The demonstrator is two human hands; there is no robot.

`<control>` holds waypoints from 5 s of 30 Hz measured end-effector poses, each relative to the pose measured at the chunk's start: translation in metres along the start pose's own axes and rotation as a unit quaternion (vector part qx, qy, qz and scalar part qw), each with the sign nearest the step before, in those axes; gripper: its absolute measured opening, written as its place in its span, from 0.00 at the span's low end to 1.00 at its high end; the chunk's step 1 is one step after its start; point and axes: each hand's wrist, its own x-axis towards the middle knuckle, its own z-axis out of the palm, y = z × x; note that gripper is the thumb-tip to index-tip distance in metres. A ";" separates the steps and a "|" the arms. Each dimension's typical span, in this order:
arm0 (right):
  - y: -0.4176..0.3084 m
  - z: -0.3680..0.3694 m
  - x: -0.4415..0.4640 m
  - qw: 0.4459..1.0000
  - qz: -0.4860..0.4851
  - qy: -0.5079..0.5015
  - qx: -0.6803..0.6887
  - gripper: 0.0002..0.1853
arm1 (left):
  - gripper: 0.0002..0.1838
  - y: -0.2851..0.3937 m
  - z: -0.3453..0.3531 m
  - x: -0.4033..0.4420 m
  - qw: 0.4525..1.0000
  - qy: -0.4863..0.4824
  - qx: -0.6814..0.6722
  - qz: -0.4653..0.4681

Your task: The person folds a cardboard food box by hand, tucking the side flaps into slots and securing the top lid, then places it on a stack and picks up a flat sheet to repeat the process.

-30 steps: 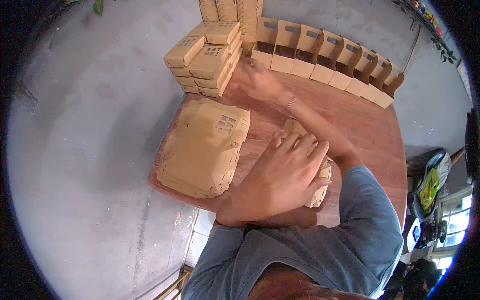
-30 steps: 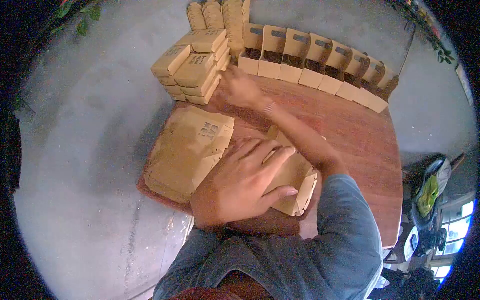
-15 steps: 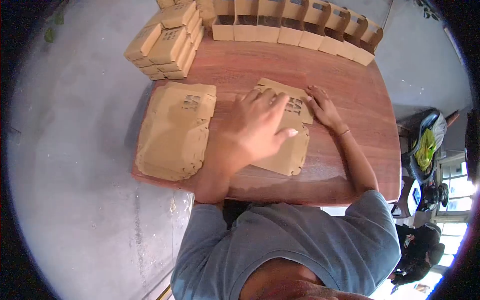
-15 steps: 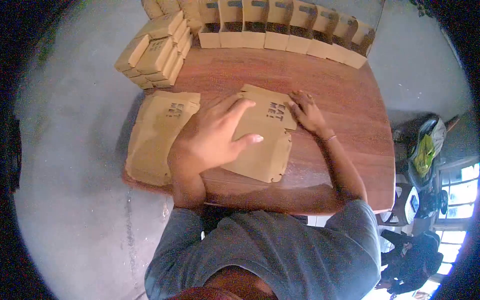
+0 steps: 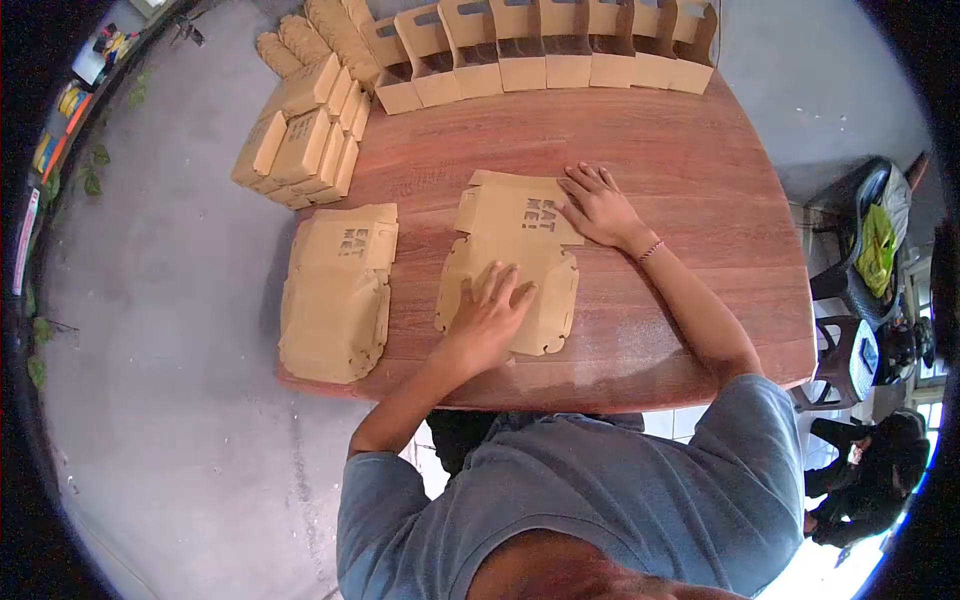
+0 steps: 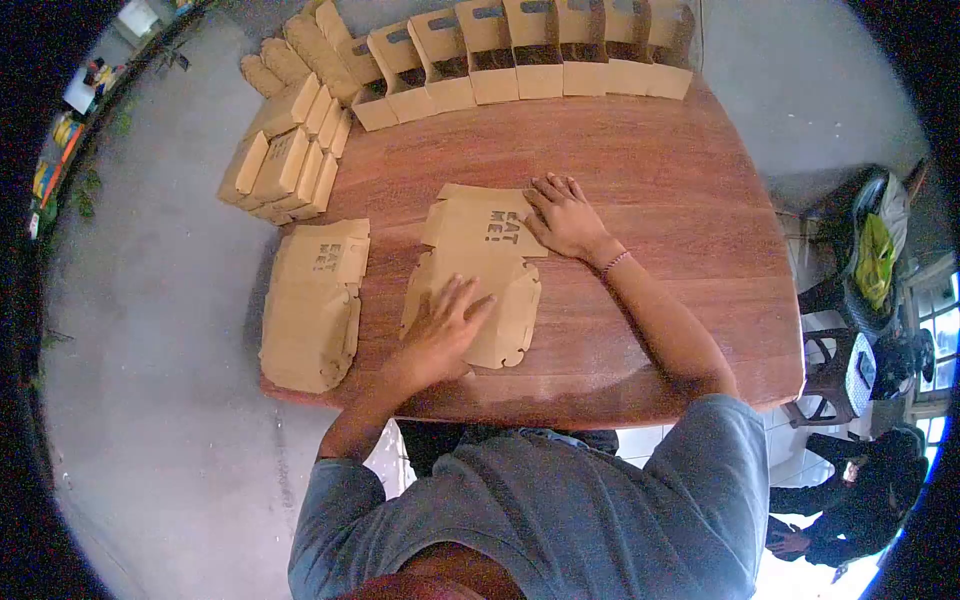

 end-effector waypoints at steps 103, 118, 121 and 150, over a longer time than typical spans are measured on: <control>-0.033 -0.102 0.029 0.957 0.072 0.061 0.273 0.23 | 0.12 -0.119 0.031 0.039 0.816 0.455 -0.330 -0.138; -0.179 -0.161 0.043 0.854 -0.012 0.112 0.509 0.09 | 0.11 -0.058 -0.131 0.006 0.728 0.661 -0.164 0.076; -0.180 -0.174 0.039 0.824 -0.009 0.097 0.558 0.09 | 0.09 -0.049 -0.141 0.007 0.722 0.649 -0.230 0.070; -0.180 -0.172 0.036 0.619 -0.010 -0.170 0.767 0.01 | 0.12 -0.059 -0.140 -0.033 0.816 0.532 -0.182 0.139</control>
